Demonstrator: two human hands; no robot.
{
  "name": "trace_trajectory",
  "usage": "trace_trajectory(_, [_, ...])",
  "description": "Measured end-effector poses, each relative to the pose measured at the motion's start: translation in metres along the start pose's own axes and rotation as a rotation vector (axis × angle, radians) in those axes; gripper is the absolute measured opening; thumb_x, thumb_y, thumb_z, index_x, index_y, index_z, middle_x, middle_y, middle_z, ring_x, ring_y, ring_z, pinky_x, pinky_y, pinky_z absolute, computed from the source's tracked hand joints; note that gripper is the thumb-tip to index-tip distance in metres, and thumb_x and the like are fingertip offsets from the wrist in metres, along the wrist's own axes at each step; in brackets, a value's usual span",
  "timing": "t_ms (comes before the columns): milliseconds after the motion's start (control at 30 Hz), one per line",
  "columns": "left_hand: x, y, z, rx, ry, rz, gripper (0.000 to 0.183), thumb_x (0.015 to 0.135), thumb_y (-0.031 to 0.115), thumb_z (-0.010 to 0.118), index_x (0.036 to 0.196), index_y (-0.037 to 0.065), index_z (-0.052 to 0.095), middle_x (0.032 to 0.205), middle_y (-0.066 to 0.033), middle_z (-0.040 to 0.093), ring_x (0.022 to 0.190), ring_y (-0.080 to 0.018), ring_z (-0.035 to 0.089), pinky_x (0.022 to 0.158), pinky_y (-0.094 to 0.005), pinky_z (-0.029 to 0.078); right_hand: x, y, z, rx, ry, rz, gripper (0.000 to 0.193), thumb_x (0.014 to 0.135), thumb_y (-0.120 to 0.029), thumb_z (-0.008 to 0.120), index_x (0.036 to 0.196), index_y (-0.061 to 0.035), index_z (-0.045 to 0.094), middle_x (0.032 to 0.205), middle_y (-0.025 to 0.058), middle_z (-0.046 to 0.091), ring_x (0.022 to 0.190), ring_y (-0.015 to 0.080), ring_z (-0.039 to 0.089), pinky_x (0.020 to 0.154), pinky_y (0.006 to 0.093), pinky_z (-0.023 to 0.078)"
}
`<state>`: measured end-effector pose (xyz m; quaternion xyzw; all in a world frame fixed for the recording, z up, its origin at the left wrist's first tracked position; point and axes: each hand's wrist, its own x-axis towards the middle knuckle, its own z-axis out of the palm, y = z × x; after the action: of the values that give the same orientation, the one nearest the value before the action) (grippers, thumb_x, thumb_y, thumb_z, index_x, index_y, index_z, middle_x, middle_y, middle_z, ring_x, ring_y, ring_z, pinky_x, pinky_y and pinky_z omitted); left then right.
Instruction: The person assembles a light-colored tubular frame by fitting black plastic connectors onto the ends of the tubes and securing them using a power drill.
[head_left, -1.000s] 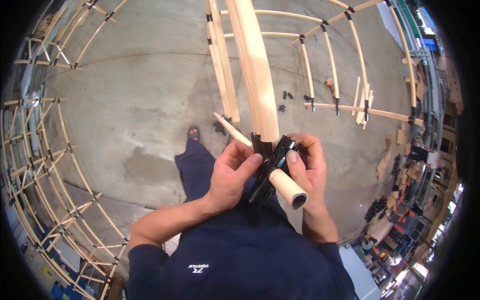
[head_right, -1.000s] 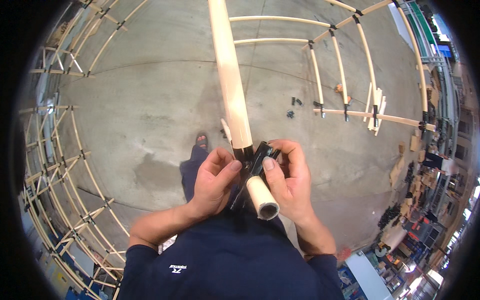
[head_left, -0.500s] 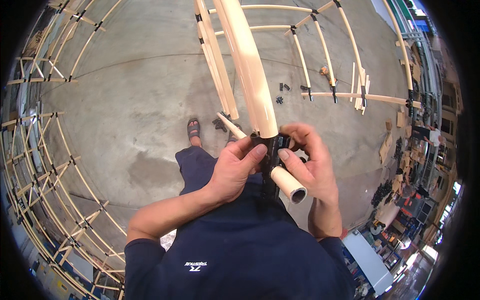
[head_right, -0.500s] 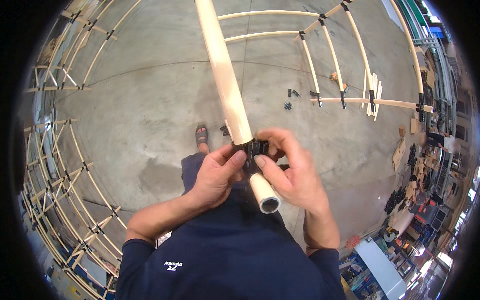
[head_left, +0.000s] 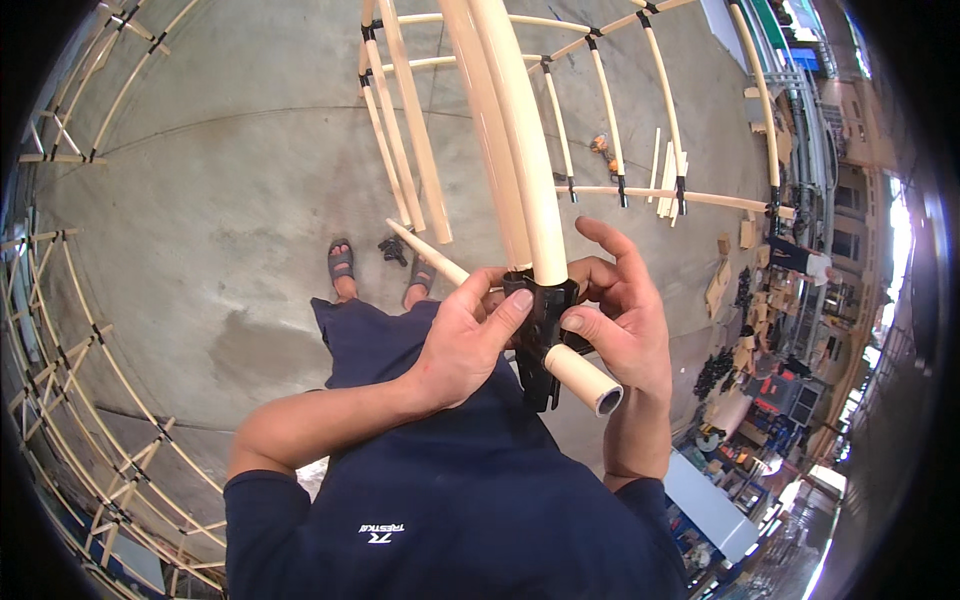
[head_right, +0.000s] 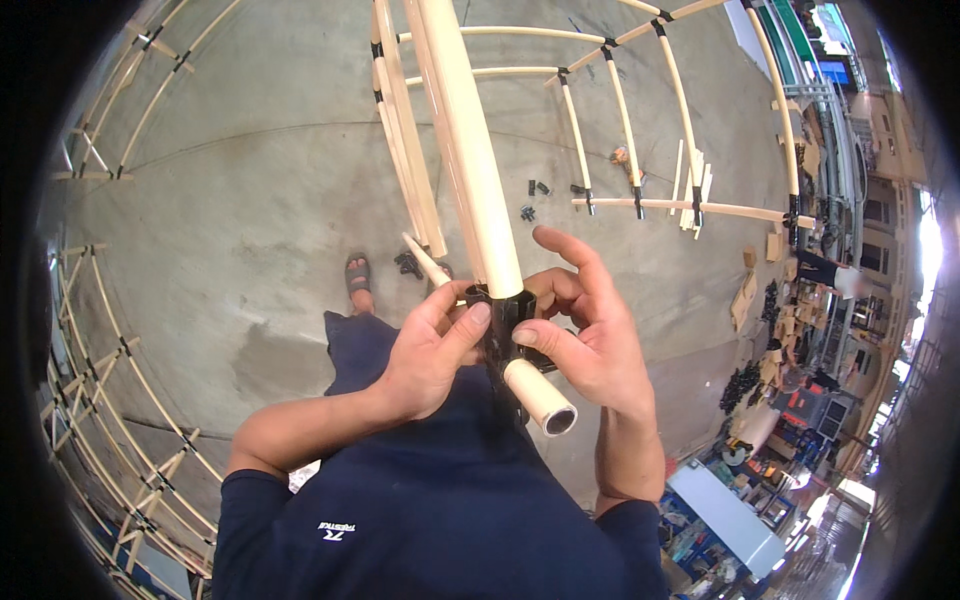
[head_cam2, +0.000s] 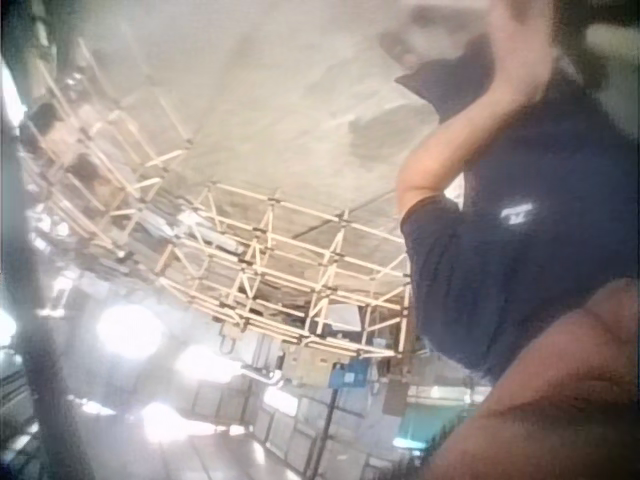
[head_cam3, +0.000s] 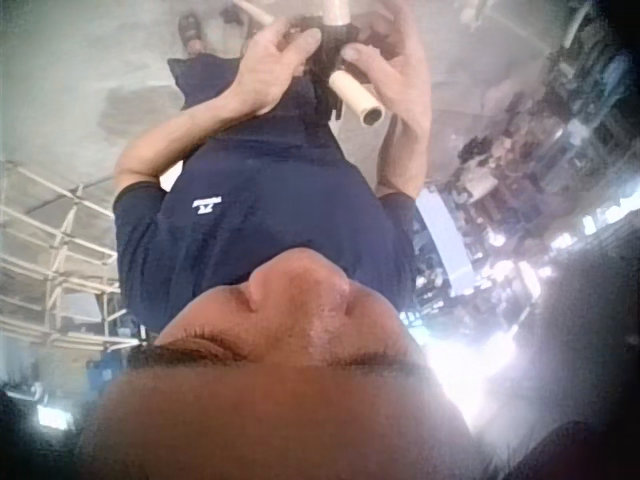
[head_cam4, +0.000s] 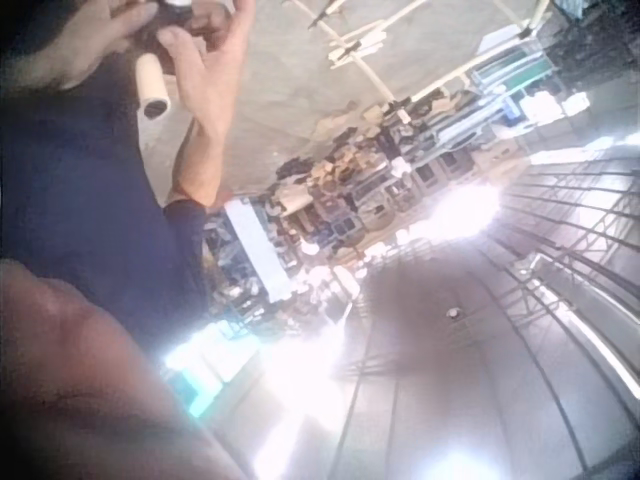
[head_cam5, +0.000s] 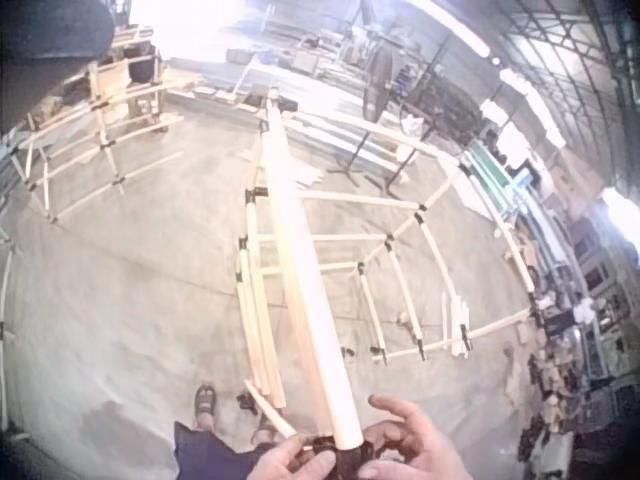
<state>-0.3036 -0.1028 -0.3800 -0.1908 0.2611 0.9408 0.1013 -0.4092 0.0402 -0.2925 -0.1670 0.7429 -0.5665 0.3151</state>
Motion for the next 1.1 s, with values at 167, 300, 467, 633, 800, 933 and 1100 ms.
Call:
trace_trajectory(167, [0.001, -0.002, -0.002, -0.135, -0.053, -0.043, 0.041, 0.106, 0.026, 0.055, 0.138, 0.002, 0.048, 0.124, -0.0062, 0.06, 0.112, -0.0162, 0.061, 0.094, -0.0382, 0.055, 0.009, -0.013, 0.0, -0.139, -0.024, 0.066, 0.059, 0.085, 0.001, 0.073, 0.138, 0.0013, 0.047, 0.095, 0.0061, 0.069, 0.085, 0.0105, 0.061, 0.08, 0.0266, 0.048])
trace_trajectory(300, [0.005, -0.004, -0.006, -0.176, -0.028, -0.098, 0.036, 0.106, 0.025, 0.055, 0.137, 0.006, 0.051, 0.124, -0.0027, 0.06, 0.114, -0.0142, 0.059, 0.093, -0.0384, 0.052, 0.009, -0.002, 0.012, -0.188, 0.232, 0.056, 0.039, 0.088, 0.002, 0.068, 0.125, 0.0022, 0.057, 0.093, 0.0074, 0.07, 0.084, 0.0118, 0.062, 0.081, 0.0271, 0.049])
trace_trajectory(467, [0.01, -0.011, -0.008, -0.261, -0.074, -0.119, 0.035, 0.106, 0.023, 0.056, 0.136, 0.008, 0.051, 0.123, -0.0017, 0.06, 0.112, -0.0141, 0.059, 0.093, -0.0382, 0.051, -0.064, 0.06, 0.004, -0.469, 0.671, -0.314, 0.029, 0.093, -0.004, 0.064, 0.119, 0.0046, 0.059, 0.101, 0.0114, 0.063, 0.091, 0.0189, 0.062, 0.082, 0.0316, 0.051])
trace_trajectory(633, [0.011, -0.007, -0.014, -0.228, -0.124, -0.135, 0.033, 0.107, 0.021, 0.054, 0.137, 0.009, 0.05, 0.123, -0.0014, 0.06, 0.111, -0.0147, 0.06, 0.092, -0.0375, 0.051, -0.079, 0.05, 0.062, -0.551, 0.688, -0.195, 0.084, 0.069, -0.036, 0.094, 0.132, 0.0049, 0.056, 0.105, 0.0108, 0.061, 0.088, 0.021, 0.062, 0.077, 0.0319, 0.052])
trace_trajectory(800, [0.012, 0.004, -0.012, -0.226, -0.152, -0.172, 0.034, 0.106, 0.02, 0.056, 0.138, 0.01, 0.049, 0.124, -0.0014, 0.06, 0.114, -0.0163, 0.059, 0.094, -0.0373, 0.051, -0.065, 0.006, 0.077, -0.93, 0.612, 0.103, 0.081, 0.068, -0.031, 0.093, 0.136, -0.0027, 0.059, 0.105, 0.0128, 0.064, 0.089, 0.0266, 0.071, 0.075, 0.0358, 0.058])
trace_trajectory(933, [0.009, 0.01, -0.007, -0.179, -0.179, -0.19, 0.048, 0.099, 0.015, 0.067, 0.141, 0.003, 0.045, 0.121, -0.0039, 0.059, 0.114, -0.014, 0.058, 0.098, -0.0315, 0.048, -0.073, 0.012, 0.083, -0.711, 0.669, 0.1, 0.066, 0.075, -0.021, 0.088, 0.133, -0.0028, 0.062, 0.098, 0.0137, 0.07, 0.088, 0.0269, 0.072, 0.077, 0.0349, 0.058])
trace_trajectory(1100, [0.005, 0.02, -0.009, -0.256, -0.212, -0.238, 0.054, 0.094, 0.006, 0.072, 0.139, 0.002, 0.043, 0.12, -0.0048, 0.058, 0.117, -0.014, 0.055, 0.101, -0.0317, 0.046, -0.075, 0.013, 0.073, -0.672, 0.571, -0.036, 0.051, 0.078, -0.011, 0.082, 0.125, -0.0008, 0.065, 0.096, 0.0123, 0.069, 0.081, 0.0216, 0.068, 0.072, 0.0314, 0.054])
